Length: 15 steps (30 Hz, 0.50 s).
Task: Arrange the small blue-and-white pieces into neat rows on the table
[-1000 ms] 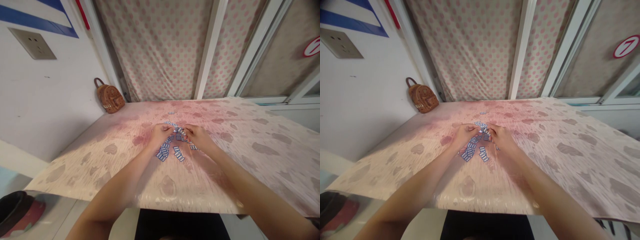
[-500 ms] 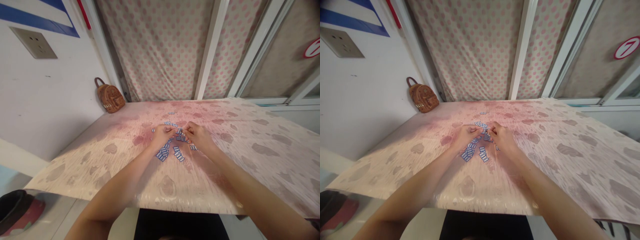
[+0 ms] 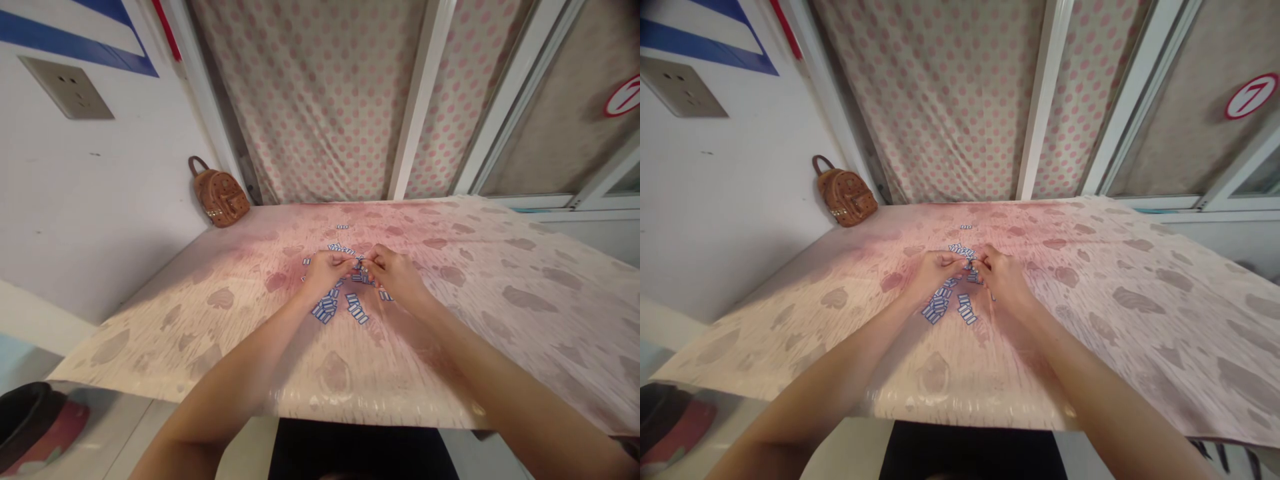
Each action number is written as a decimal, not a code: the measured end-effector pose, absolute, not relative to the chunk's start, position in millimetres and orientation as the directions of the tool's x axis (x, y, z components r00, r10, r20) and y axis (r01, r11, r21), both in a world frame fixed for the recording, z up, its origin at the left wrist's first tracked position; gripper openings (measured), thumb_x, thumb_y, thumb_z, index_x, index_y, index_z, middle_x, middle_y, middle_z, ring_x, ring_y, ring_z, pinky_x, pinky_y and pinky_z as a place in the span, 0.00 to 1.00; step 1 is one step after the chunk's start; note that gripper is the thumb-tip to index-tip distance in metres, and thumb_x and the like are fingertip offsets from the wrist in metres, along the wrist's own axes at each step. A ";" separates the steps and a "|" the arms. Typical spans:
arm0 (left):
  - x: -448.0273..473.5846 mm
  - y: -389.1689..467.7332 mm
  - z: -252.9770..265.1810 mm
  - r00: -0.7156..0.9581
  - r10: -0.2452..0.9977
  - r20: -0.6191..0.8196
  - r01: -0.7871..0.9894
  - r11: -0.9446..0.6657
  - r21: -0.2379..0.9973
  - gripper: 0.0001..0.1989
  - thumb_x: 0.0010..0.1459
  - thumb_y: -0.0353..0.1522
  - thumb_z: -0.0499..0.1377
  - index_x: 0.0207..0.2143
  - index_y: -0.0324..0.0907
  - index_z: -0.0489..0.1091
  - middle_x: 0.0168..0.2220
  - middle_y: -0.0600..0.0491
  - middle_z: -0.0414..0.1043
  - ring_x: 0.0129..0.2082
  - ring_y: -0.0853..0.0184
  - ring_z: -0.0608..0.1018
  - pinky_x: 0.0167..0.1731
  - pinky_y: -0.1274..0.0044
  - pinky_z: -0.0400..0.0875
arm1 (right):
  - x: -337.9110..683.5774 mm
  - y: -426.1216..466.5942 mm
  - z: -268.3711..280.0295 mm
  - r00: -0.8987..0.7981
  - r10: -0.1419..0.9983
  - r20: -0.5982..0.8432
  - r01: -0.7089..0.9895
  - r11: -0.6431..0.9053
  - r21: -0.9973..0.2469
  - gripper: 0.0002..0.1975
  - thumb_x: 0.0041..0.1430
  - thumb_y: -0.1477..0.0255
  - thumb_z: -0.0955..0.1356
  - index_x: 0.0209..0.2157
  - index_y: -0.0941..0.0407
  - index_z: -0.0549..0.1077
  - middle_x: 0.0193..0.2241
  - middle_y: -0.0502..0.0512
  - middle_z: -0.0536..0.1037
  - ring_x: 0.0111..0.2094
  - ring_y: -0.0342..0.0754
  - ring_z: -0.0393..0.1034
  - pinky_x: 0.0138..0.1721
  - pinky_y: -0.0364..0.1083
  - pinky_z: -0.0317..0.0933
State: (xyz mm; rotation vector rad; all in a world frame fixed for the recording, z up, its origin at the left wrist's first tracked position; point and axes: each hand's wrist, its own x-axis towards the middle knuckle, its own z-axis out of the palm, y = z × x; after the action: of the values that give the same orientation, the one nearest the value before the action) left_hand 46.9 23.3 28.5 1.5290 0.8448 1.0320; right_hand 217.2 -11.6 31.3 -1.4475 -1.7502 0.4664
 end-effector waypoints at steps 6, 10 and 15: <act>48.6 25.3 27.7 0.297 0.944 0.144 -0.048 -0.135 0.990 0.07 0.54 0.34 0.64 0.32 0.38 0.79 0.31 0.50 0.80 0.30 0.67 0.80 0.33 0.78 0.73 | 220.4 -9.5 29.0 -0.027 0.877 0.480 0.764 0.327 -0.555 0.14 0.56 0.66 0.69 0.45 0.53 0.68 0.30 0.51 0.74 0.28 0.47 0.69 0.28 0.44 0.57; 46.9 27.8 27.1 0.283 0.952 0.119 -0.062 -0.105 0.993 0.08 0.55 0.34 0.64 0.34 0.38 0.79 0.33 0.49 0.81 0.34 0.65 0.82 0.34 0.78 0.74 | 222.4 -9.3 29.5 -0.159 0.850 0.501 0.797 0.411 -0.443 0.19 0.58 0.69 0.68 0.52 0.51 0.68 0.41 0.56 0.73 0.35 0.48 0.71 0.35 0.46 0.61; 45.9 28.6 27.1 0.300 0.946 0.122 -0.076 -0.104 0.992 0.08 0.55 0.34 0.64 0.34 0.38 0.79 0.35 0.49 0.81 0.35 0.64 0.82 0.36 0.77 0.74 | 221.5 -9.8 30.9 -0.190 0.846 0.498 0.800 0.427 -0.420 0.16 0.59 0.71 0.67 0.49 0.52 0.70 0.40 0.55 0.73 0.34 0.48 0.70 0.36 0.46 0.61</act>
State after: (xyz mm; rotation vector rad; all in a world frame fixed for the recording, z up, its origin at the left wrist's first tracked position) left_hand 45.9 28.6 27.1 1.3784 0.8801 1.0849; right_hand 221.5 -9.8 30.9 -1.3860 -2.0002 0.0854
